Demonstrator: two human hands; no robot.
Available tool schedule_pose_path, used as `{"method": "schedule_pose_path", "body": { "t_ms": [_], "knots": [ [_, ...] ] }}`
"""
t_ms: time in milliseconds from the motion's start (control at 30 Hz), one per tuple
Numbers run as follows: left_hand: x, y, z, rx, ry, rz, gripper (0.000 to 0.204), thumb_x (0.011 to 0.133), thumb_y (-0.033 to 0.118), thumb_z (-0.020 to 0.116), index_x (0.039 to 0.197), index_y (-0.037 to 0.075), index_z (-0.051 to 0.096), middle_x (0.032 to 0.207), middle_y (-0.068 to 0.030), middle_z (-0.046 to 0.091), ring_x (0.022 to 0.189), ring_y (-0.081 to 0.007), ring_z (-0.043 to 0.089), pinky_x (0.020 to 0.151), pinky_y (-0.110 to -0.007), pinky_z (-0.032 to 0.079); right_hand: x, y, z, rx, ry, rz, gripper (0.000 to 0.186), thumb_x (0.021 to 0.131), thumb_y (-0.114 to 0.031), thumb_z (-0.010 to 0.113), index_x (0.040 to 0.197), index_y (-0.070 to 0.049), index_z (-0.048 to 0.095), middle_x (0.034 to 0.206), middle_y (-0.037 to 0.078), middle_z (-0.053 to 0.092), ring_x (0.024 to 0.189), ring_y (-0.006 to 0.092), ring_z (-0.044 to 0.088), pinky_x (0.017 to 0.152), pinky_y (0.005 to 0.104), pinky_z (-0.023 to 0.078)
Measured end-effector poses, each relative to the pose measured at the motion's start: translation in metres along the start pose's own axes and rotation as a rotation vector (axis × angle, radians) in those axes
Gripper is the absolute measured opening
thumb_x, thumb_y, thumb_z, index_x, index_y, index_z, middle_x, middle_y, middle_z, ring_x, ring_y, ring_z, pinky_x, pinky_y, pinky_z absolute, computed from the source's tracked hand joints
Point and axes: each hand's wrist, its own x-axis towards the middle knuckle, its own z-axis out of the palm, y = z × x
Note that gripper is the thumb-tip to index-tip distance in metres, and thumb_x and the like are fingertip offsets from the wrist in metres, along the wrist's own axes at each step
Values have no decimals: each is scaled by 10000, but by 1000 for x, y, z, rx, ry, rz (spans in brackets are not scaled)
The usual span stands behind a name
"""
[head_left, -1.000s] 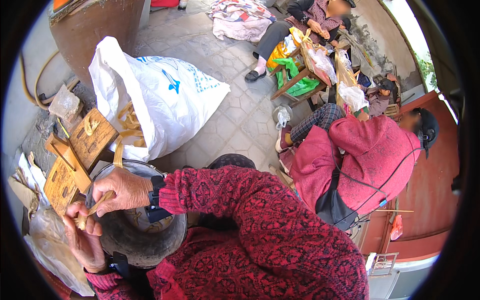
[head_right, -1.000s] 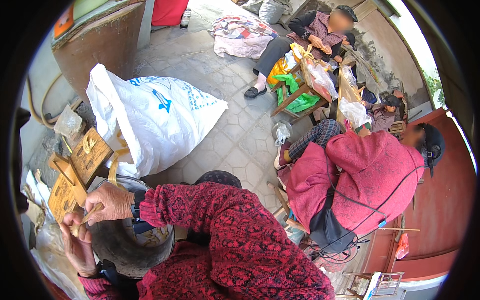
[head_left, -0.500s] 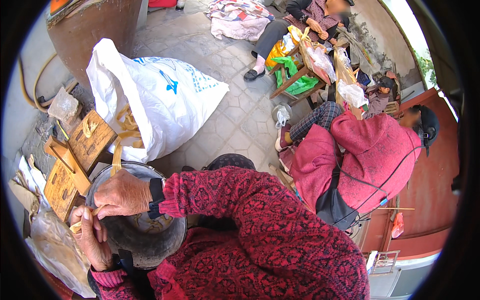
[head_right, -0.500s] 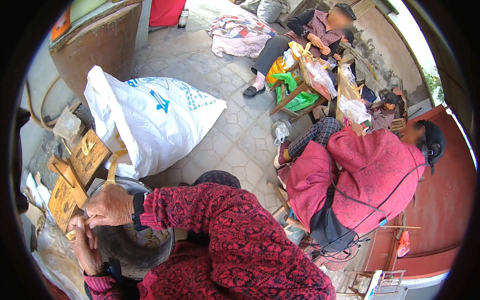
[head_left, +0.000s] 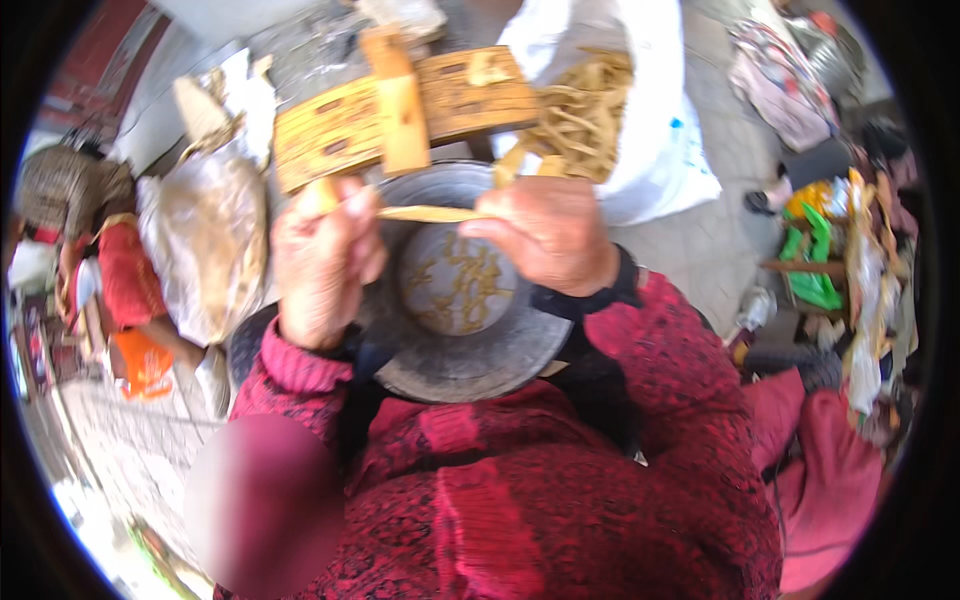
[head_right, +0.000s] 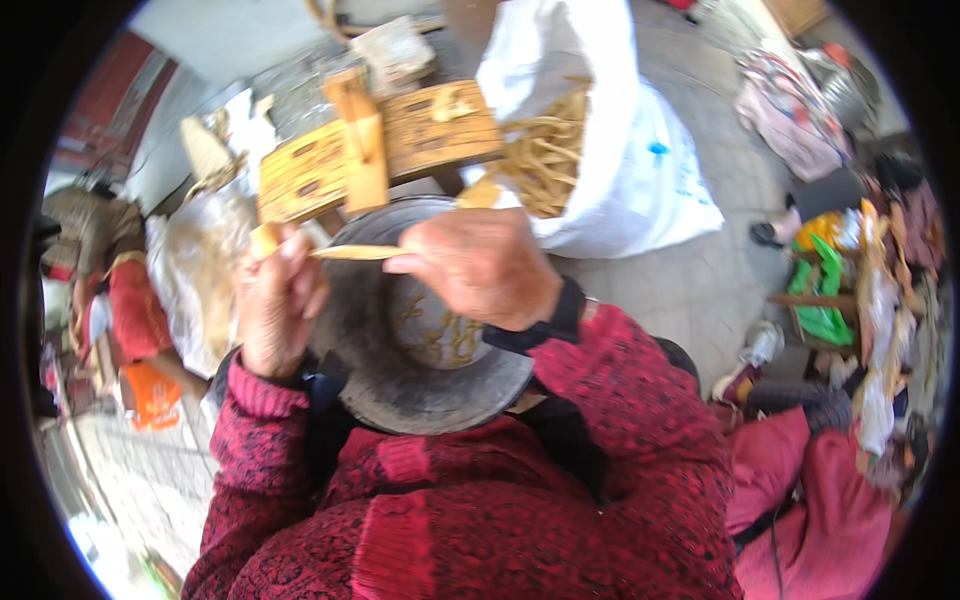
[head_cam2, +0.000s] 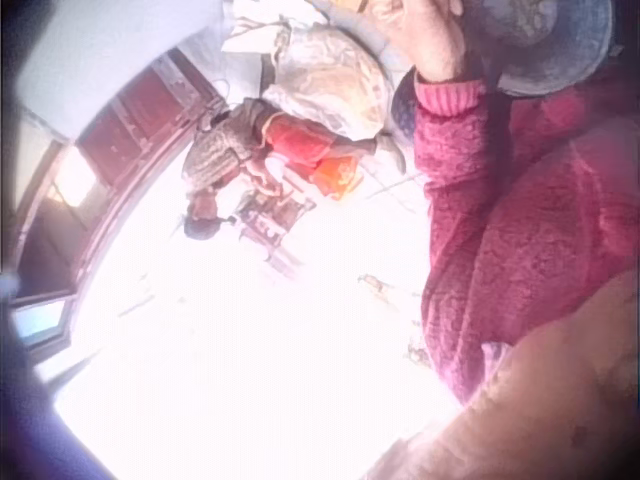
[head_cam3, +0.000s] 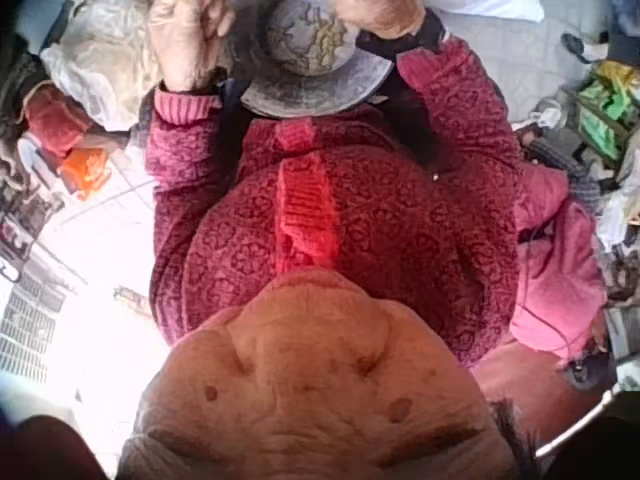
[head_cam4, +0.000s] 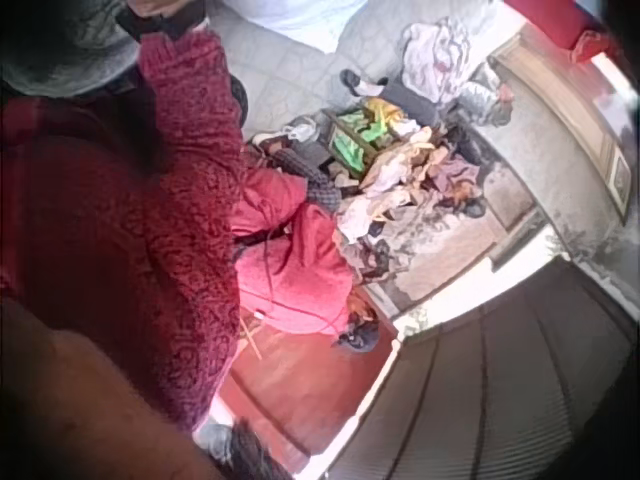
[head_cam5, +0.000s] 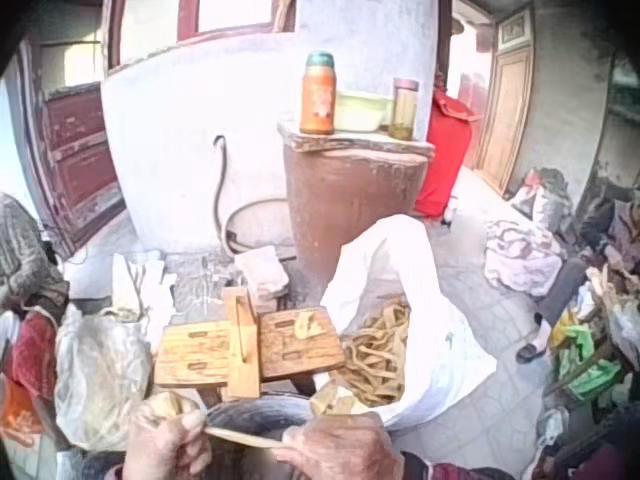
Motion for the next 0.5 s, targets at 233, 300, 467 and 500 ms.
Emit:
{"method": "schedule_pose_path", "body": {
  "t_ms": [233, 300, 467, 500],
  "knots": [
    [1, -2, 2, 43, 19, -33, 100, 912, 38, 596, 814, 39, 584, 670, -2, 526, 477, -46, 392, 439, -223, 405, 5, -4, -10, -131, -37, -12, 225, 720, -161, 802, 808, -59, 622, 647, 57, 584, 557, 241, 594, 485, 336, 446],
    [3, -4, 1, 68, -1, -31, 112, 914, 34, 592, 803, 37, 580, 674, -14, 538, 469, -49, 390, 441, -227, 417, 4, 1, -11, -158, -57, -35, 221, 719, -150, 802, 816, -66, 621, 650, 44, 566, 553, 225, 581, 480, 331, 441],
    [13, 8, -4, 338, -102, -54, 147, 939, 64, 567, 1047, -15, 628, 941, -98, 671, 848, -165, 649, 752, -299, 533, -6, 14, -16, -289, -82, -132, 205, 727, -205, 783, 815, -92, 636, 655, 5, 516, 560, 170, 544, 469, 316, 416],
    [15, 12, -4, 453, -41, -6, 205, 944, 79, 567, 1113, -22, 624, 1001, -109, 678, 947, -185, 651, 844, -325, 525, -8, 14, -17, -320, -101, -158, 222, 696, -196, 801, 816, -85, 651, 666, 7, 534, 564, 170, 544, 471, 310, 416]
  ]
}}
